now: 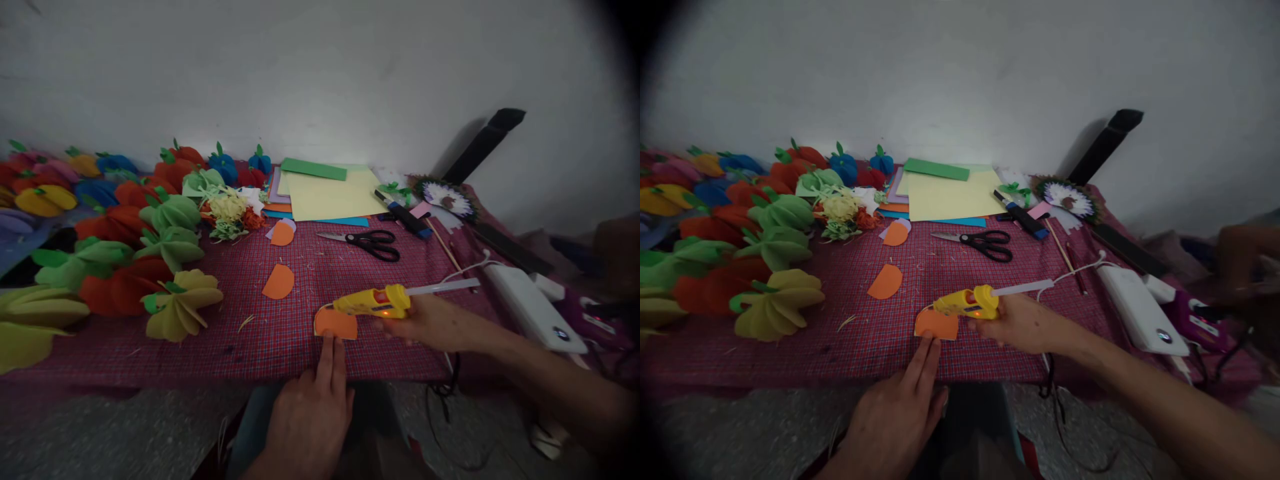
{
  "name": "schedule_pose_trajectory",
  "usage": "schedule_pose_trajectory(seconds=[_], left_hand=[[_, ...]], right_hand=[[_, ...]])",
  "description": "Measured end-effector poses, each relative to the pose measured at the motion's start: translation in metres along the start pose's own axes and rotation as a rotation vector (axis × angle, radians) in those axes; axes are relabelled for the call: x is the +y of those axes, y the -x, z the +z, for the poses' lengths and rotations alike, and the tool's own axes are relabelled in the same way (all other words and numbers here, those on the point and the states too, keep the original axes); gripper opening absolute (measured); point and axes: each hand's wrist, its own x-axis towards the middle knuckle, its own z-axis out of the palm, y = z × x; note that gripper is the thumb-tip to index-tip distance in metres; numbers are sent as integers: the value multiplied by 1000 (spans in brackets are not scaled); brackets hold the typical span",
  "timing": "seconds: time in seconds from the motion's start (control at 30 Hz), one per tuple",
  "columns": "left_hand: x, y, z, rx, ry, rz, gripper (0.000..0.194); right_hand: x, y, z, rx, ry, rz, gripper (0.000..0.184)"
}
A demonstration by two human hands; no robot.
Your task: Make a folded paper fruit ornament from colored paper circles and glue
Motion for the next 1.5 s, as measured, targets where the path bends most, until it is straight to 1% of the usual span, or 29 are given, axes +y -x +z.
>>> schedule_pose_trajectory(seconds=[0.37, 0.63, 0.9, 1.2, 1.5], left_hand=[[0, 0, -2, -17, -10, 7, 52], [-1, 0, 0, -23, -14, 9, 51], [0, 0, -2, -30, -12, 4, 51], [1, -2, -3, -51, -17, -7, 50], [1, 0, -4, -49, -14, -14, 50]], right_hand=[[7, 5, -4, 24, -46, 17, 32], [10, 7, -5, 19, -58, 20, 31], [13, 11, -8, 25, -22, 38, 35], [22, 18, -8, 35, 3, 47, 32], [23, 26, -9, 32, 1, 62, 28]])
